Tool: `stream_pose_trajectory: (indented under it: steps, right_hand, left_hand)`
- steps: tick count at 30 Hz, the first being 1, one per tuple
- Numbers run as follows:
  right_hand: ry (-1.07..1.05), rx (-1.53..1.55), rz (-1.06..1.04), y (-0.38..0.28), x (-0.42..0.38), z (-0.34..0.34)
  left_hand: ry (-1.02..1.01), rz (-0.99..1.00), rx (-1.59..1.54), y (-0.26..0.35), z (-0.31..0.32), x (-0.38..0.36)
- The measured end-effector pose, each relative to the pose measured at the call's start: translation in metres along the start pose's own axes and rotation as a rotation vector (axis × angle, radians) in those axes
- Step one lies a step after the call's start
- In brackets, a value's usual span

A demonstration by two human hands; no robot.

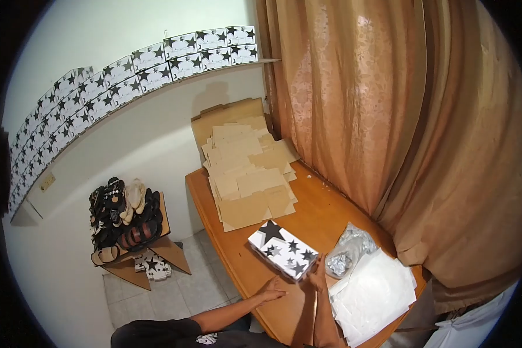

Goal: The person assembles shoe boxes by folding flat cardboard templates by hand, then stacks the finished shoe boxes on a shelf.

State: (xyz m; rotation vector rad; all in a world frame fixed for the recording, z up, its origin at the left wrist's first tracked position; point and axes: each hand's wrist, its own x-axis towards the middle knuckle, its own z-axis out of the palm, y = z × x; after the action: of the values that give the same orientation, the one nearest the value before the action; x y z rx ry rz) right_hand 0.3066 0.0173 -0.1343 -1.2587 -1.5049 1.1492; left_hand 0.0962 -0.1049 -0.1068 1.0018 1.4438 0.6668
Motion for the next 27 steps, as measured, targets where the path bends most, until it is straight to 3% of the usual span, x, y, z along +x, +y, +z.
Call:
stream_pose_trajectory:
  steps: [2, 3, 6, 8, 9, 10, 12, 14, 20, 23, 25, 27]
  right_hand:
    - [-0.055, 0.007, 0.009, -0.004, 0.000, -0.003]
    - [-0.110, 0.021, 0.030, -0.010, -0.003, 0.001]
    - [-0.179, 0.107, 0.093, -0.029, -0.021, 0.013]
    - [-0.180, -0.089, -0.157, -0.047, -0.033, 0.025]
    - [-0.249, 0.272, -0.153, -0.050, -0.039, 0.040]
    - [-0.268, 0.274, -0.160, -0.053, -0.047, 0.053]
    - [-0.217, 0.349, -0.082, -0.071, -0.058, 0.080]
    - [-0.200, 0.269, 0.010, -0.104, -0.069, 0.102]
    - [-0.269, 0.284, -0.169, -0.167, -0.056, 0.206]
    - [-0.336, 0.334, -0.190, -0.207, -0.047, 0.262]
    - [-0.398, 0.368, -0.232, -0.249, -0.049, 0.283]
    - [-0.428, 0.289, -0.292, -0.285, -0.052, 0.304]
  left_hand:
    - [-0.045, -0.012, -0.168, -0.005, 0.009, 0.010]
    - [0.025, 0.019, -0.170, -0.032, 0.011, 0.029]
    - [0.126, 0.034, -0.219, -0.034, 0.003, 0.014]
    - [0.236, 0.000, -0.250, -0.056, -0.013, 0.009]
    - [0.331, 0.111, -0.254, 0.010, -0.024, -0.050]
    - [0.350, 0.113, -0.261, -0.005, -0.035, -0.052]
    - [0.545, 0.448, 0.039, -0.039, -0.065, -0.048]
    - [0.709, 0.463, 0.141, -0.010, -0.083, -0.085]
    - [0.891, 0.420, 0.134, -0.009, -0.174, -0.132]
    - [1.177, 0.481, 0.200, 0.016, -0.215, -0.170]
    - [1.224, 0.610, 0.142, 0.042, -0.247, -0.199]
    - [1.267, 0.619, 0.088, 0.049, -0.276, -0.214]
